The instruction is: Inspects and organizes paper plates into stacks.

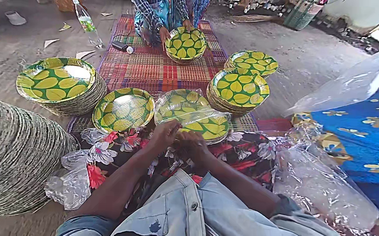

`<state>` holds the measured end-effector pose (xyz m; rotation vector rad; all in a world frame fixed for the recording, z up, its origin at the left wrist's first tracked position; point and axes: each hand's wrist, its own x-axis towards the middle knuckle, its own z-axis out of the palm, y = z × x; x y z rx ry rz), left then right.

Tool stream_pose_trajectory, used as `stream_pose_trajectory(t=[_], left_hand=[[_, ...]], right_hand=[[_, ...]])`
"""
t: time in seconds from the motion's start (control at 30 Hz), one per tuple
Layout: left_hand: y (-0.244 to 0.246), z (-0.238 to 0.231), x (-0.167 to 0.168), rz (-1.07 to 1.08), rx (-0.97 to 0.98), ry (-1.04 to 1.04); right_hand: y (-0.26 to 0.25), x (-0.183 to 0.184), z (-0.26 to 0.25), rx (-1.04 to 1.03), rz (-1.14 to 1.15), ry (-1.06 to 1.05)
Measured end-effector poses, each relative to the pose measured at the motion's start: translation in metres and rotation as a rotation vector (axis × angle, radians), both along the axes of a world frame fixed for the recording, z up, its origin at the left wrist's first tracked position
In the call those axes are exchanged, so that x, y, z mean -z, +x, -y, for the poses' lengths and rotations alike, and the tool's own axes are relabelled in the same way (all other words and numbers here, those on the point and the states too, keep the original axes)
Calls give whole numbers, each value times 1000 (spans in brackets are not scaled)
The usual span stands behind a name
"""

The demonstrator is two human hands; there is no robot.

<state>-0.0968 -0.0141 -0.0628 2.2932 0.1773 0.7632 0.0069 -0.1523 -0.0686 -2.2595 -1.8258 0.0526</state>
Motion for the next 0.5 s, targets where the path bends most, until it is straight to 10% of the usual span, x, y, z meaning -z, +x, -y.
stream_pose_trajectory(t=[0.5], left_hand=[[-1,3,-2,-110,93,-86]], right_hand=[[34,-5,-25,136,-158,-354]])
